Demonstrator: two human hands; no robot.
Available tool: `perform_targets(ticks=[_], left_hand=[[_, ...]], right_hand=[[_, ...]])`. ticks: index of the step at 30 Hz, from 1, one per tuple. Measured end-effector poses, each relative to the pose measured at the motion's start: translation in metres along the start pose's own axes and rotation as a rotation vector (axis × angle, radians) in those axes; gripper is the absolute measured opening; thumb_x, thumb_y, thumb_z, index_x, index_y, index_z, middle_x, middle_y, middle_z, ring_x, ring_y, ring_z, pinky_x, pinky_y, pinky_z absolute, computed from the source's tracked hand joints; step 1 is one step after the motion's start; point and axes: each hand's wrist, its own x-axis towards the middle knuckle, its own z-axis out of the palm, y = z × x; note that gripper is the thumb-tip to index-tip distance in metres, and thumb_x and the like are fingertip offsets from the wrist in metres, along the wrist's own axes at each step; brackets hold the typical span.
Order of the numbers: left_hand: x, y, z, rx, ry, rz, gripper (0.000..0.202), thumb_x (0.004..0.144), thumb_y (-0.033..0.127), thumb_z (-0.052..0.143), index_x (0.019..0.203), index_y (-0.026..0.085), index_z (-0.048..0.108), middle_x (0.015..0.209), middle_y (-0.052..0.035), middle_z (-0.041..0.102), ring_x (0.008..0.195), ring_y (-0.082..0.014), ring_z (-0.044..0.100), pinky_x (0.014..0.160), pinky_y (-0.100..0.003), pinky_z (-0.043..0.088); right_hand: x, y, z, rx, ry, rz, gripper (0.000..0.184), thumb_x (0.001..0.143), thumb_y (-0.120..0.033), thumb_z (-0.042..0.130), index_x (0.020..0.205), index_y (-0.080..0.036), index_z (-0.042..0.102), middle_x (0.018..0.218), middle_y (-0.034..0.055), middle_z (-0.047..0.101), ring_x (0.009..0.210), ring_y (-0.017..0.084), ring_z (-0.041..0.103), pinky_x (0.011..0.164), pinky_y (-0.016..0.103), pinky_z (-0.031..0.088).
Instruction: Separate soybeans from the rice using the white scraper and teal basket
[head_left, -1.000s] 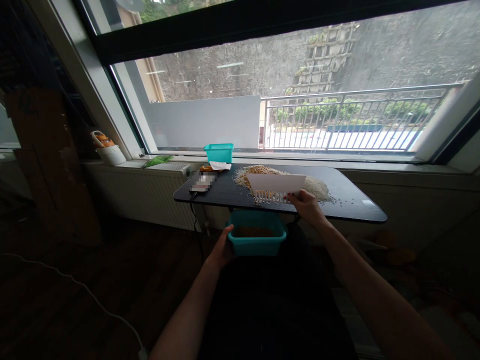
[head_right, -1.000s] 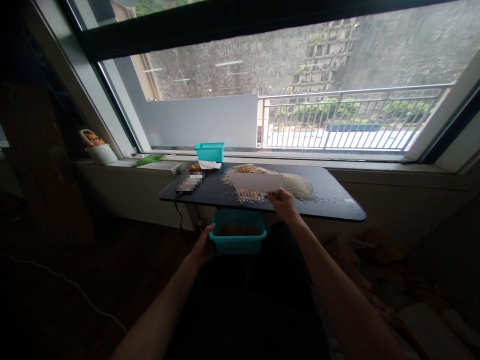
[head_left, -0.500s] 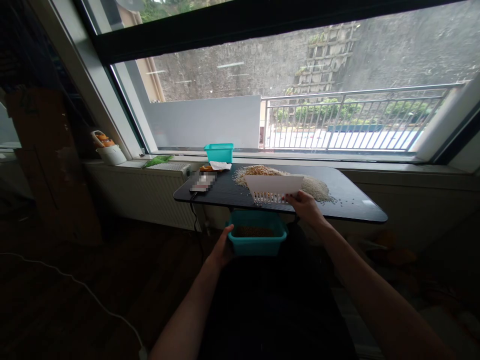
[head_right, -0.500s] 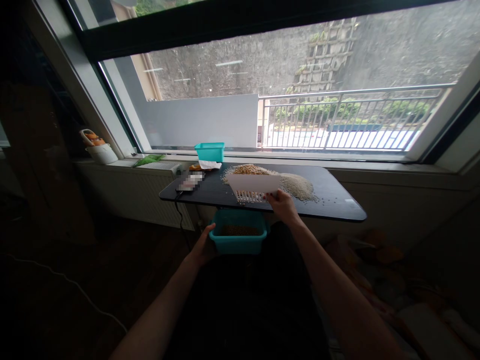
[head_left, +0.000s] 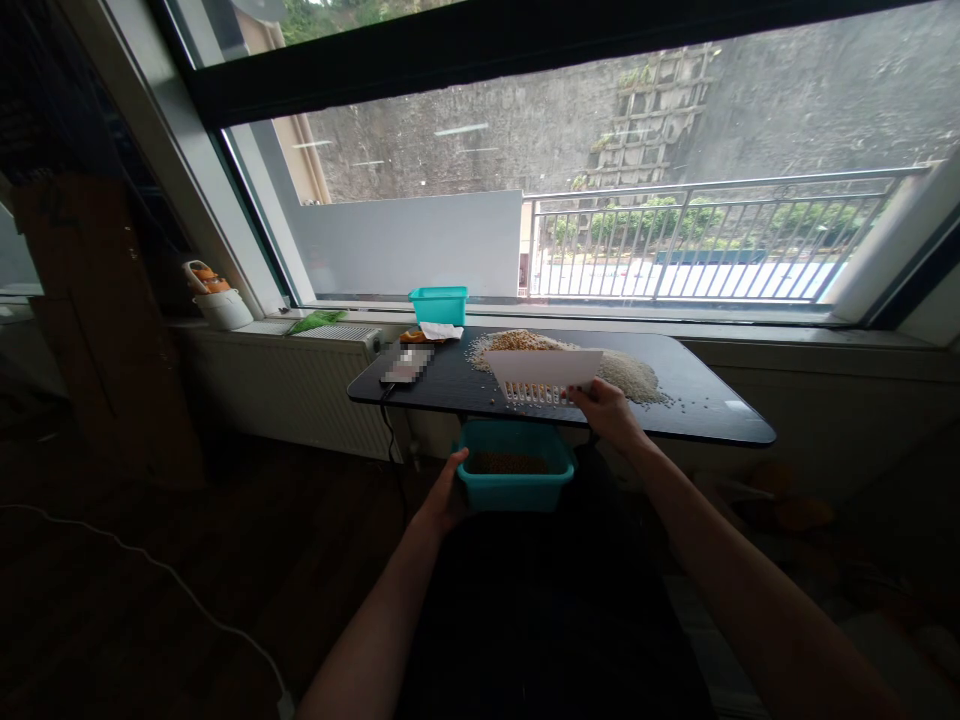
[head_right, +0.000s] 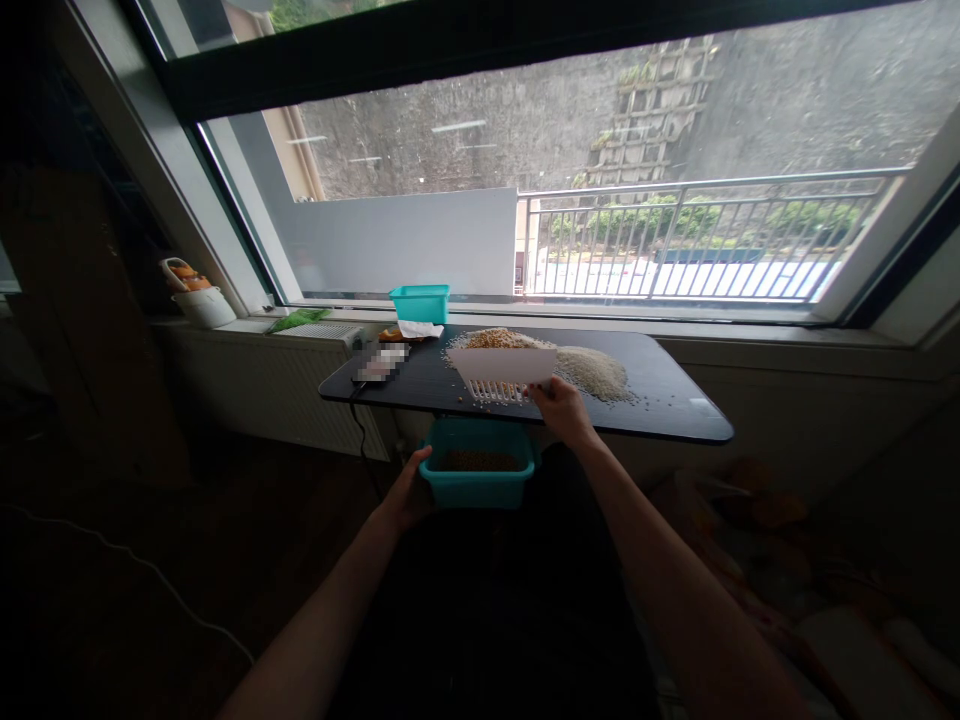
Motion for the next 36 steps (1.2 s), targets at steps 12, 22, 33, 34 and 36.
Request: perform_targets(ticks=[12,22,33,34,36], left_hand=[[-0.012,0.03,-0.029,-0.037,0.073,0.008,0.049,0.076,0.05,0.049,0.113,0.019,0.052,0.088,-0.0082,0.065,0.08,-0.0232,0.063,0.067,-0.032,0.047],[-0.016,0.034,-0.037,-0.03,0.045,0.025,0.048,0.077,0.05,0.048,0.114,0.02,0.052,0.085,-0.0074,0.065,0.077,-0.0228,0.063,0.069,-0.034,0.048],[-0.006,0.008,0.004,-0.009,-0.102,-0.08,0.05,0.074,0.05,0.05,0.113,0.018,0.053,0.093,-0.0087,0.065,0.085,-0.0247,0.061,0.072,-0.034,0.045],[-0.004,0.005,0.005,-0.01,-0.091,-0.085,0.05,0.074,0.05,0.05,0.112,0.018,0.053,0.093,-0.0084,0.065,0.085,-0.0246,0.061,0.072,-0.034,0.045],[-0.002,0.003,0.004,-0.013,-0.067,-0.082,0.049,0.074,0.05,0.05,0.111,0.019,0.053,0.092,-0.0079,0.065,0.084,-0.0242,0.061,0.072,-0.034,0.045]], right_hand=[[0.027,-0.001,0.055,-0.081,-0.062,-0.118,0.019,0.068,-0.037,0.057,0.071,-0.018,0.06,0.064,0.001,0.063,0.062,0.016,0.055,0.057,0.026,0.043],[0.011,-0.011,0.055,-0.035,-0.164,-0.132,0.023,0.068,-0.04,0.059,0.072,-0.017,0.061,0.065,0.0003,0.062,0.062,0.015,0.054,0.057,0.025,0.042],[-0.027,0.013,-0.029,0.108,0.092,0.058,0.033,0.062,-0.049,0.066,0.072,-0.018,0.061,0.074,0.0046,0.068,0.073,0.02,0.061,0.074,0.035,0.047],[-0.028,0.015,-0.027,0.121,0.094,0.067,0.034,0.061,-0.05,0.066,0.072,-0.018,0.061,0.074,0.0046,0.068,0.073,0.02,0.061,0.075,0.035,0.047],[-0.028,0.016,-0.022,0.147,0.087,0.077,0.035,0.061,-0.051,0.066,0.072,-0.018,0.06,0.075,0.0046,0.068,0.074,0.02,0.062,0.077,0.036,0.047]])
